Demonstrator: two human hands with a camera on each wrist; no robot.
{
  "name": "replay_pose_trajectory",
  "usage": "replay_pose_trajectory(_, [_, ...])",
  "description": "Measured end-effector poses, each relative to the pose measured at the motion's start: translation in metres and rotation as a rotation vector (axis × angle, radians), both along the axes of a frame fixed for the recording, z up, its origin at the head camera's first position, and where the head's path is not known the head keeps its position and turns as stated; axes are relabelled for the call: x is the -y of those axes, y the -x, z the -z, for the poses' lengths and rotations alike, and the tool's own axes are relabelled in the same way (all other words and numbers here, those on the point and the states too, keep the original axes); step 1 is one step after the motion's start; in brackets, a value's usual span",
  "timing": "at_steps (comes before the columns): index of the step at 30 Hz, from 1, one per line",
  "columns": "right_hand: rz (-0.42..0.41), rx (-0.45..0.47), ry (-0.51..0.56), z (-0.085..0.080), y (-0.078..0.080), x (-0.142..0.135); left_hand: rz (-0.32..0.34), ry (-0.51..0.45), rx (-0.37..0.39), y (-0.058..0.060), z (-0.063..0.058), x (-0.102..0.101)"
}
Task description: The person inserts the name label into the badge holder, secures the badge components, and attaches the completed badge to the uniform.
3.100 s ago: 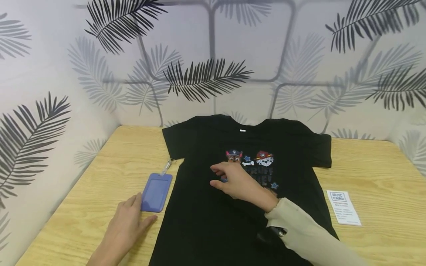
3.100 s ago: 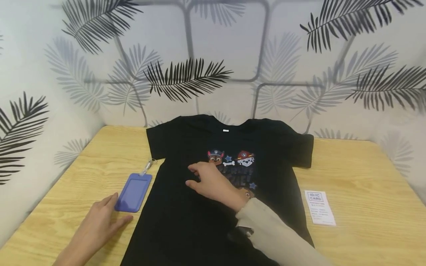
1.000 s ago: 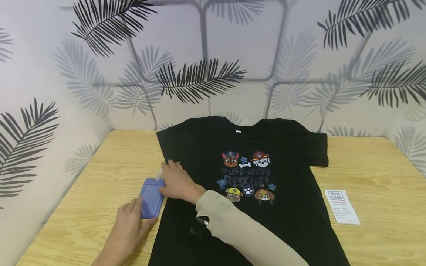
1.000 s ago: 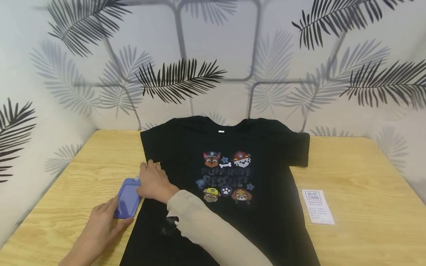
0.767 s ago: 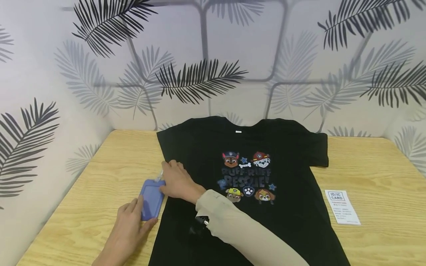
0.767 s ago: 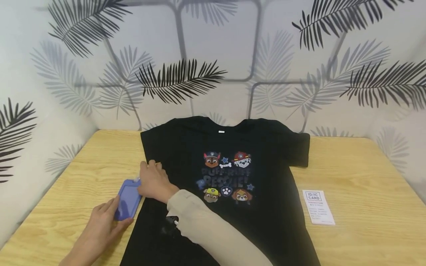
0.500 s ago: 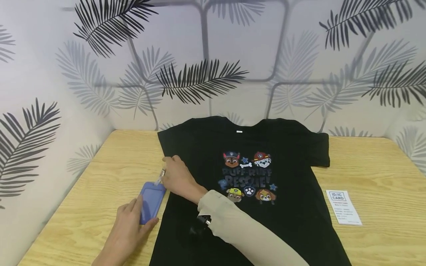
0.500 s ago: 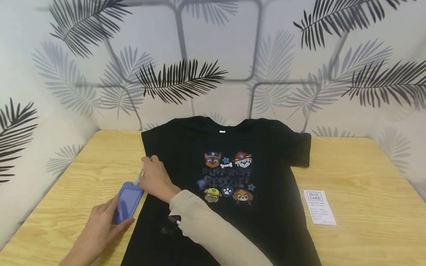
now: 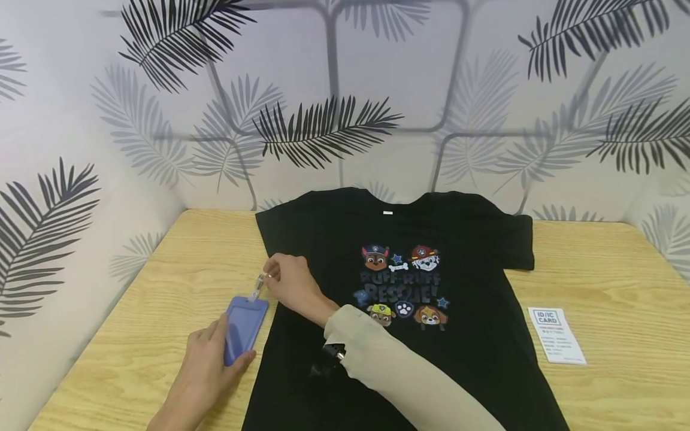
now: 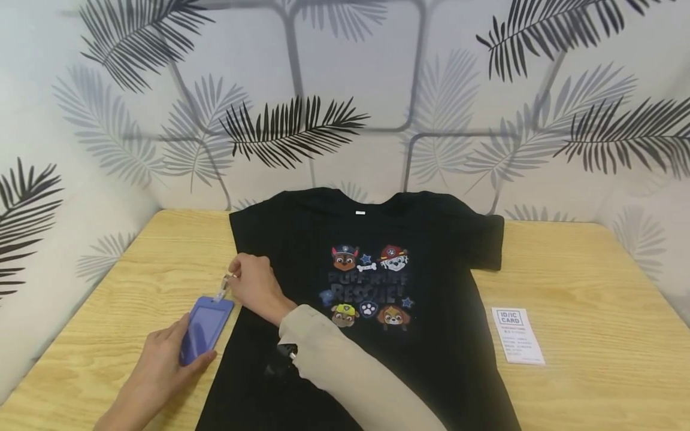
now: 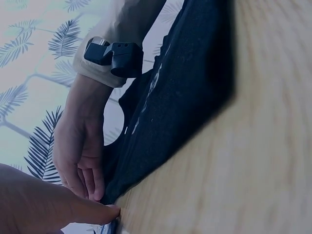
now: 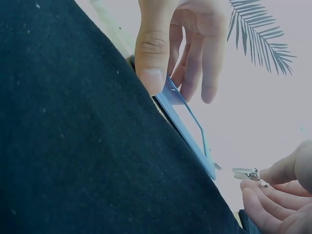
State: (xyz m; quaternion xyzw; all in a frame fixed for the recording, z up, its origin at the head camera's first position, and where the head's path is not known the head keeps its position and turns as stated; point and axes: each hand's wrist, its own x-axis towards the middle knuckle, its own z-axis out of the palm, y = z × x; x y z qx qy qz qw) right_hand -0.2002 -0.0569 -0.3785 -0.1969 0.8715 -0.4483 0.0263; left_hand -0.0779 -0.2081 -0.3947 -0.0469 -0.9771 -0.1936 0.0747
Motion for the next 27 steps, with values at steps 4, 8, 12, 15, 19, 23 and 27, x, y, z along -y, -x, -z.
replay_pose_trajectory(4, [-0.017, 0.086, 0.032, 0.002, 0.0, -0.001, 0.001, 0.007, 0.001, -0.001, 0.001, 0.0])
replay_pose_trajectory(8, [-0.039, 0.156, 0.101, 0.005, -0.001, -0.002, -0.005, 0.006, 0.011, 0.0, 0.001, 0.0])
replay_pose_trajectory(12, [-0.033, 0.163, 0.136, 0.006, 0.0, -0.005, -0.012, 0.0, 0.033, 0.0, 0.0, -0.001])
replay_pose_trajectory(15, [-0.037, 0.157, 0.155, 0.004, 0.0, -0.01, -0.019, 0.002, 0.057, 0.001, 0.0, -0.001])
replay_pose_trajectory(19, [-0.043, 0.15, 0.196, 0.003, 0.002, -0.017, -0.027, -0.003, 0.071, 0.001, 0.0, -0.001])
replay_pose_trajectory(23, [-0.03, 0.151, 0.245, 0.001, 0.004, -0.022, -0.015, -0.025, 0.024, 0.001, 0.0, 0.0])
replay_pose_trajectory(27, [-0.019, 0.167, 0.287, -0.003, 0.005, -0.026, 0.01, -0.048, -0.063, 0.002, 0.001, -0.001])
